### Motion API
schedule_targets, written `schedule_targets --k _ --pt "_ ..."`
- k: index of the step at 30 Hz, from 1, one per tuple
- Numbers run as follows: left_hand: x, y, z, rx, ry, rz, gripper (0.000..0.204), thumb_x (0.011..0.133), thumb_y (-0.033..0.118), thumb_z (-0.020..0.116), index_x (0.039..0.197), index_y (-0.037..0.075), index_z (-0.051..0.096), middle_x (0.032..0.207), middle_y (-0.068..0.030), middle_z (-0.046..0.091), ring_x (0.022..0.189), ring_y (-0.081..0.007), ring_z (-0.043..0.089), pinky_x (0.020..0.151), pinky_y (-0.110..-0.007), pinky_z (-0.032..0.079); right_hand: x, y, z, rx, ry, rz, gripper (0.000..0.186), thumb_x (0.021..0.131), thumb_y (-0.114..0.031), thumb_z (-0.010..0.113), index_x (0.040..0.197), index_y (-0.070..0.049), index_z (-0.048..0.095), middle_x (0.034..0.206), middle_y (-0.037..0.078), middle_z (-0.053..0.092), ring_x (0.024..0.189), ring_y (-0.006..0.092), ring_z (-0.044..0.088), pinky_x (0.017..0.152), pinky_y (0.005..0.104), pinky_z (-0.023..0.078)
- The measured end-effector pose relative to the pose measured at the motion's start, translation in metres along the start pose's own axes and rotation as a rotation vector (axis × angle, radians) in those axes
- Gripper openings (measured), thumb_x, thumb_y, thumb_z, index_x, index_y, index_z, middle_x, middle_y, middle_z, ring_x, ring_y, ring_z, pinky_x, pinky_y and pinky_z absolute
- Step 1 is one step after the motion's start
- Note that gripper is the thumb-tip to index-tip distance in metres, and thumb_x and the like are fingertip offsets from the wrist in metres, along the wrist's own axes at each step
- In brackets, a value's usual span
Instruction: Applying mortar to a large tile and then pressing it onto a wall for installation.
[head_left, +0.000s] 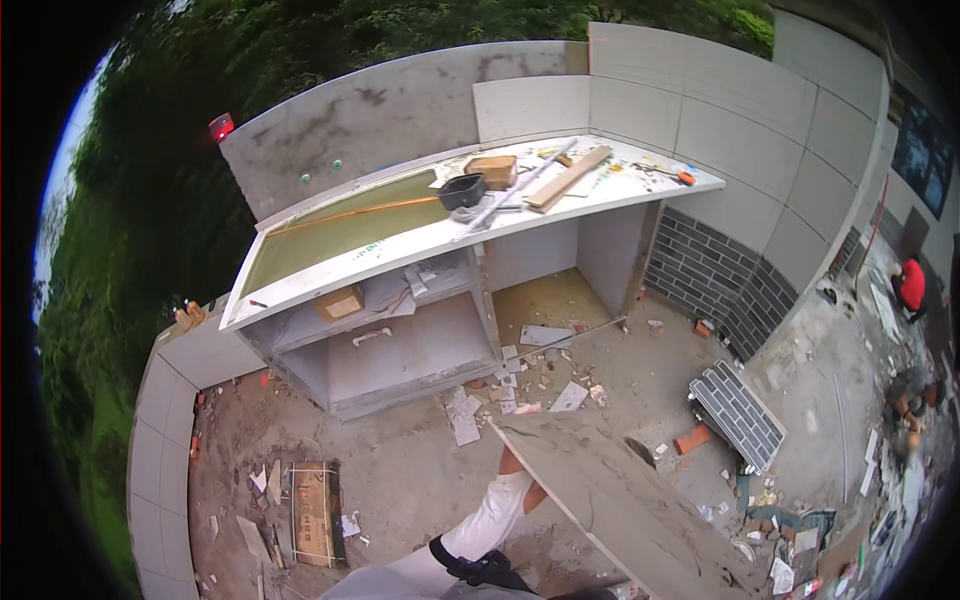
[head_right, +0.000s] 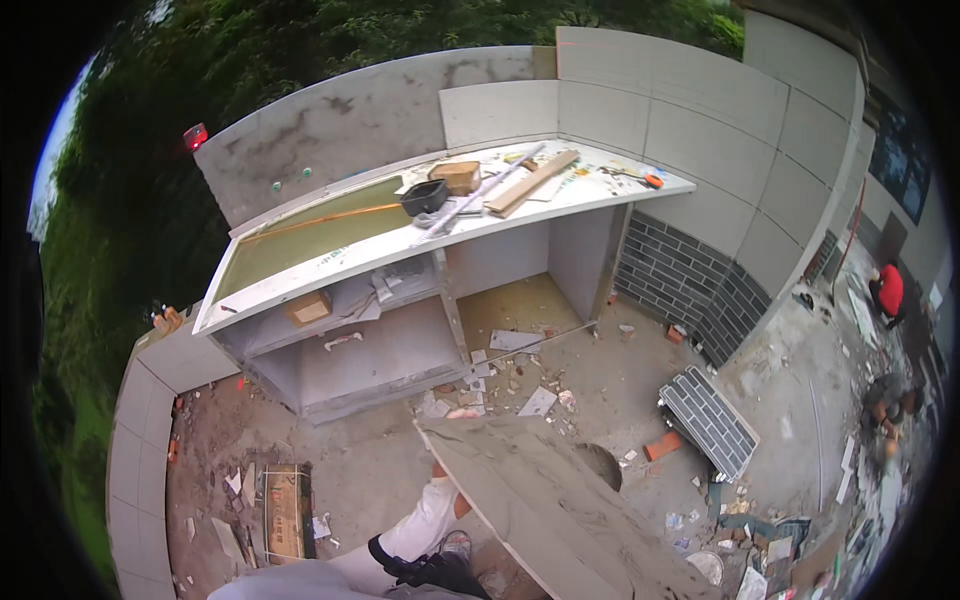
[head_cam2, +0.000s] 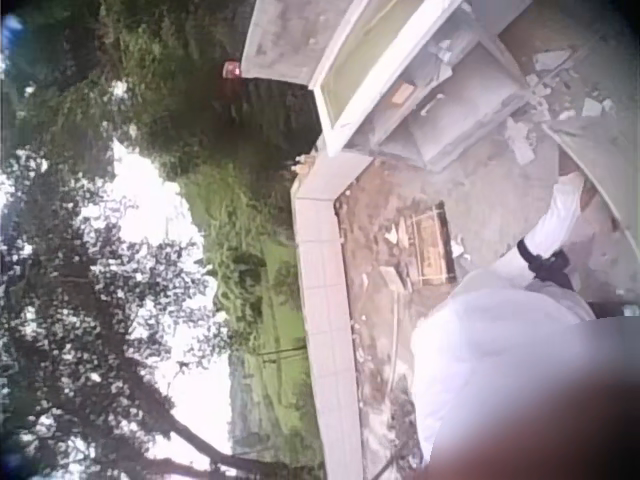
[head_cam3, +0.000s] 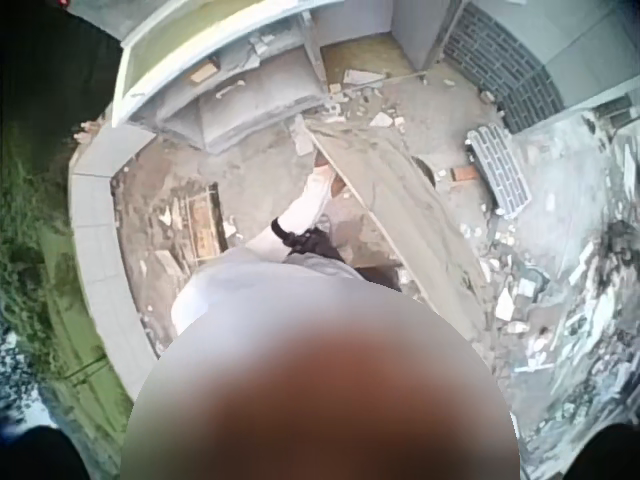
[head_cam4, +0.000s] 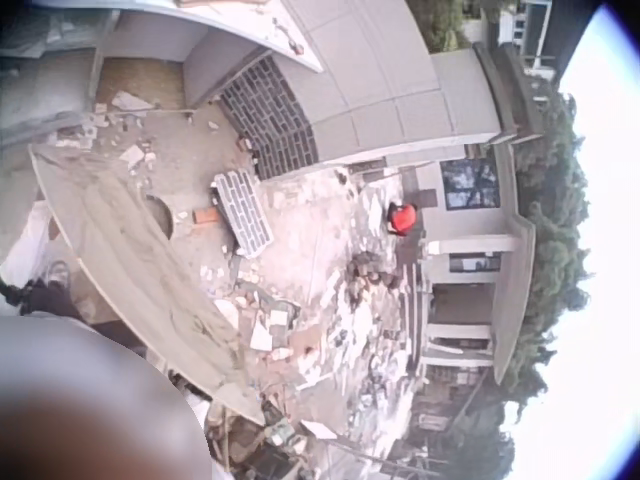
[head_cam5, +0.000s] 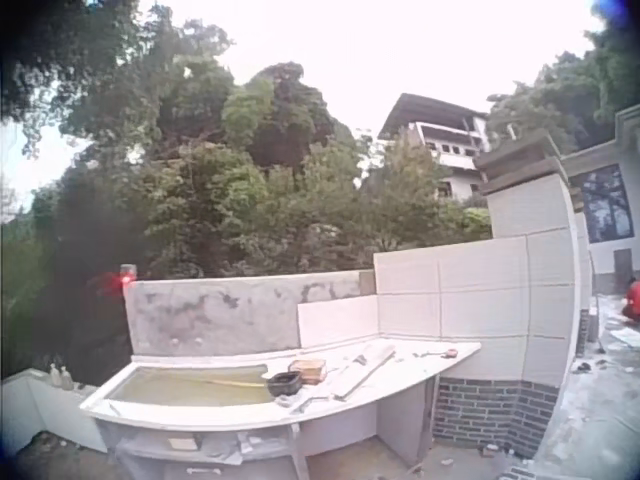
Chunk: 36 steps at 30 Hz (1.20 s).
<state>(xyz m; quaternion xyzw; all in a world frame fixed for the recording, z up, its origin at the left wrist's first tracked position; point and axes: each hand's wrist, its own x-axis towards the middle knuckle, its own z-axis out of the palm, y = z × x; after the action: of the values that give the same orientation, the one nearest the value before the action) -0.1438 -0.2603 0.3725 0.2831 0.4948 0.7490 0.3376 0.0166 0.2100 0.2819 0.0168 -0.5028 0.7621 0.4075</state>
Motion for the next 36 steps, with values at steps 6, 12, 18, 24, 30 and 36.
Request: schedule_targets --k 6,12,18,24,30,36 --pt "0.043 0.229 -0.138 0.038 0.202 0.211 0.088 0.081 0.032 0.076 0.146 0.006 0.024 0.138 -0.0148 0.043 0.126 -0.0268 0.045 0.105 -0.042 0.038 0.082 0.041 0.165 -0.027 -0.146 0.029 0.042 0.096 -0.037 0.052 0.126 -0.008 0.050 0.128 0.009 0.054 0.117 0.0258 0.053 0.100 0.0403 0.043" --pt "0.005 0.260 -0.252 0.056 0.314 0.372 0.085 0.082 0.032 0.074 0.146 0.006 0.024 0.138 -0.0148 0.042 0.126 -0.0268 0.045 0.104 -0.042 0.039 0.159 0.065 0.236 -0.103 -0.204 0.012 0.043 0.096 -0.037 0.052 0.127 -0.008 0.048 0.130 0.009 0.053 0.118 0.0257 0.052 0.101 0.0400 0.043" --pt "0.062 0.331 -0.352 0.121 0.491 0.480 0.083 0.084 0.031 0.072 0.146 0.006 0.024 0.139 -0.0148 0.041 0.127 -0.0268 0.045 0.104 -0.043 0.040 0.236 0.146 0.292 -0.121 -0.254 0.062 0.044 0.096 -0.038 0.052 0.129 -0.008 0.047 0.131 0.009 0.052 0.119 0.0256 0.051 0.101 0.0397 0.043" --pt "0.103 0.373 -0.418 0.199 0.658 0.593 0.080 0.086 0.030 0.070 0.146 0.006 0.024 0.140 -0.0148 0.040 0.127 -0.0269 0.044 0.103 -0.044 0.041 0.329 0.208 0.351 -0.134 -0.302 0.098 0.046 0.096 -0.038 0.051 0.130 -0.008 0.046 0.132 0.009 0.051 0.120 0.0256 0.051 0.102 0.0394 0.043" --pt "0.129 0.388 -0.474 0.278 0.764 0.712 0.078 0.088 0.030 0.068 0.146 0.006 0.024 0.141 -0.0147 0.040 0.128 -0.0269 0.044 0.103 -0.044 0.042 0.401 0.260 0.422 -0.158 -0.314 0.090 0.047 0.096 -0.039 0.051 0.132 -0.008 0.045 0.133 0.009 0.050 0.121 0.0255 0.050 0.103 0.0391 0.042" --pt "0.199 0.441 -0.554 0.334 0.820 0.817 0.075 0.090 0.029 0.066 0.146 0.005 0.023 0.142 -0.0147 0.039 0.128 -0.0270 0.044 0.102 -0.045 0.042 0.446 0.305 0.497 -0.210 -0.280 0.066 0.049 0.097 -0.039 0.051 0.134 -0.008 0.043 0.134 0.009 0.049 0.122 0.0254 0.050 0.103 0.0388 0.042"
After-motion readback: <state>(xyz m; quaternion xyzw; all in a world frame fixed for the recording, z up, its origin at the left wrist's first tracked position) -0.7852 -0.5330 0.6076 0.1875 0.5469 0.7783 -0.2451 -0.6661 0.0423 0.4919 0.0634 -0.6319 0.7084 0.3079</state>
